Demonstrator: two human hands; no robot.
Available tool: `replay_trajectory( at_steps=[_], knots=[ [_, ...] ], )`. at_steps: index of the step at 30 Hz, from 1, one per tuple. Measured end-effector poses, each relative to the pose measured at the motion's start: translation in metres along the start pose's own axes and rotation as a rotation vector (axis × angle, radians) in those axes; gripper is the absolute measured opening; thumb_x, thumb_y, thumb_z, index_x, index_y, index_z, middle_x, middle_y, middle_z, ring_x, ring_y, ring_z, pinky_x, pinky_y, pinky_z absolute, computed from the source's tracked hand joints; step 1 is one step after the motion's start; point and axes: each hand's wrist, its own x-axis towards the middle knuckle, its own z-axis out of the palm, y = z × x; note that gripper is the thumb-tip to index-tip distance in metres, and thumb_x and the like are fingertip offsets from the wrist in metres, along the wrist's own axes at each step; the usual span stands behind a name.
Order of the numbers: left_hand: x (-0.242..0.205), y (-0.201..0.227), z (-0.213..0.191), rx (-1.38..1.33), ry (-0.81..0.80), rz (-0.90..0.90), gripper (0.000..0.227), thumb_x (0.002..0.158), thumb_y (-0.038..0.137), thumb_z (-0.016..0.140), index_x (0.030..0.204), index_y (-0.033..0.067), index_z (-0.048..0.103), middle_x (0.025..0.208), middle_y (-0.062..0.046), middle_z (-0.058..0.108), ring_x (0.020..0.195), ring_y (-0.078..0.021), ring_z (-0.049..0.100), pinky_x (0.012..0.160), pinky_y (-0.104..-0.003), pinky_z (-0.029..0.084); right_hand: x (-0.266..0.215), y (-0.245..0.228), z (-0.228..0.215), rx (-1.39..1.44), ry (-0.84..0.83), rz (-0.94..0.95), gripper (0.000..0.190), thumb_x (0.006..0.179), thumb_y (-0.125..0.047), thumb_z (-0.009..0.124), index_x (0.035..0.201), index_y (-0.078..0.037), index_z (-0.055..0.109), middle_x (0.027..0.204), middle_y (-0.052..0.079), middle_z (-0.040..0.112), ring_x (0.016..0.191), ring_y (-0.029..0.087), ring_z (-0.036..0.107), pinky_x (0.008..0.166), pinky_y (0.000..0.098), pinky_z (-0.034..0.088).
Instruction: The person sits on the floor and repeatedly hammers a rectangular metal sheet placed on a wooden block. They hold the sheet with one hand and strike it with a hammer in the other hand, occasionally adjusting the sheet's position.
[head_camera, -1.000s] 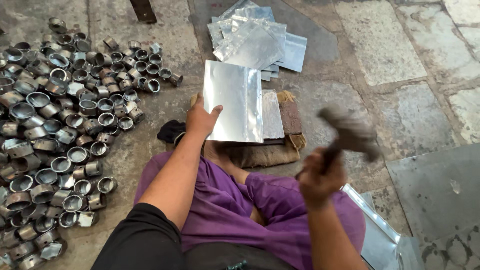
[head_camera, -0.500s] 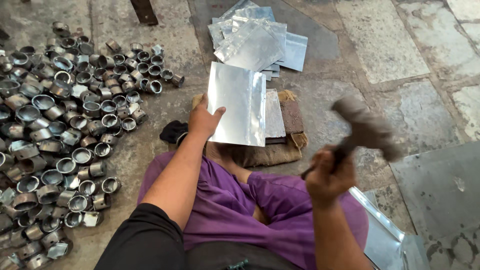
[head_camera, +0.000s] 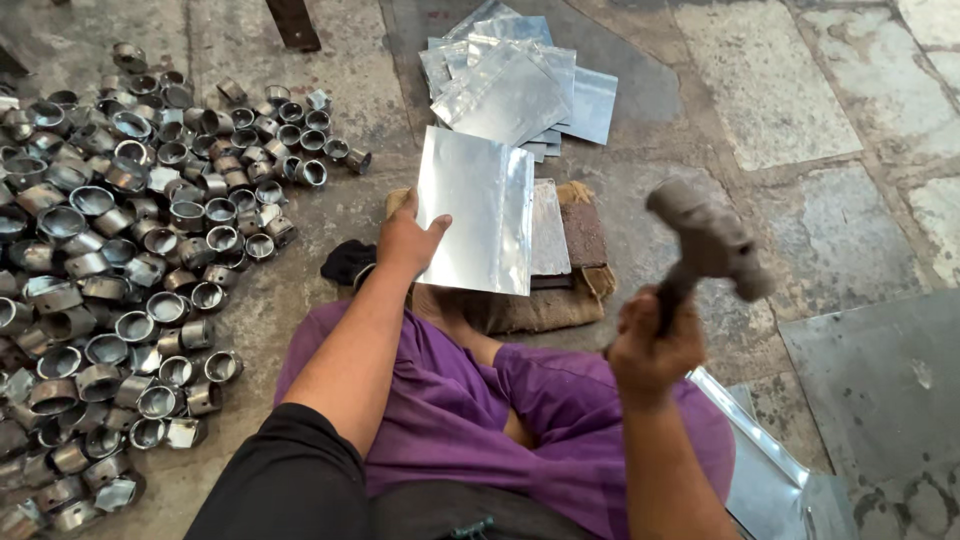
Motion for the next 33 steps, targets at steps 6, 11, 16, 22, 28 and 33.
replay_trajectory(
  at_steps=[6,11,16,22,28,33],
  knots=[
    [0.007,-0.008,0.006,0.006,0.021,0.02,0.087,0.085,0.047,0.077,0.153,0.0035,0.042,0.135,-0.024,0.063,0.122,-0.0373,0.063,0.101,-0.041,0.05,0.003,0.05,0.028,-0.609,-0.406,0.168,0.03,0.098,-0.025,0.071,0.113,0.0,0.073,0.079,0.014,0.069,0.067,0.023,0.065,0.062,0.0387,0.052],
    [0.002,-0.016,0.013,0.043,0.026,0.049,0.088,0.086,0.048,0.077,0.153,0.0017,0.042,0.136,-0.025,0.062,0.123,-0.0384,0.062,0.101,-0.041,0.05,0.023,-0.013,-0.002,-0.198,-0.076,0.052,0.03,0.107,-0.021,0.065,0.126,0.002,0.068,0.082,0.004,0.063,0.07,0.013,0.058,0.059,0.0313,0.048],
    [0.001,-0.004,0.007,0.112,-0.011,0.055,0.088,0.086,0.051,0.074,0.155,0.0065,0.041,0.136,-0.023,0.062,0.124,-0.0391,0.061,0.102,-0.042,0.049,0.004,0.008,-0.002,0.08,0.025,-0.034,0.017,0.107,-0.019,0.061,0.115,-0.004,0.065,0.077,0.001,0.063,0.06,0.01,0.058,0.052,0.0283,0.048],
    [0.006,-0.016,0.016,0.108,0.034,0.138,0.088,0.085,0.05,0.076,0.153,0.0044,0.042,0.137,-0.025,0.06,0.124,-0.0397,0.06,0.102,-0.043,0.048,-0.002,0.045,0.025,-0.48,-0.374,-0.065,0.028,0.093,-0.017,0.072,0.116,0.0,0.072,0.087,0.021,0.071,0.071,0.029,0.067,0.062,0.0418,0.055],
    [-0.002,-0.011,0.006,0.08,-0.094,0.025,0.086,0.083,0.049,0.075,0.155,0.0122,0.043,0.131,-0.023,0.066,0.12,-0.0378,0.065,0.102,-0.041,0.051,0.01,-0.017,-0.008,-0.104,-0.117,0.075,0.031,0.102,-0.015,0.064,0.13,-0.002,0.066,0.082,0.004,0.067,0.06,0.008,0.06,0.05,0.0271,0.049],
    [-0.004,-0.005,0.007,0.082,-0.074,0.061,0.084,0.082,0.048,0.077,0.151,0.0117,0.047,0.131,-0.024,0.063,0.117,-0.0395,0.064,0.098,-0.043,0.05,-0.016,0.038,0.0,-0.112,-0.104,-0.038,0.016,0.107,-0.015,0.062,0.116,-0.003,0.067,0.077,0.004,0.058,0.061,0.009,0.053,0.053,0.0279,0.044]
  ],
)
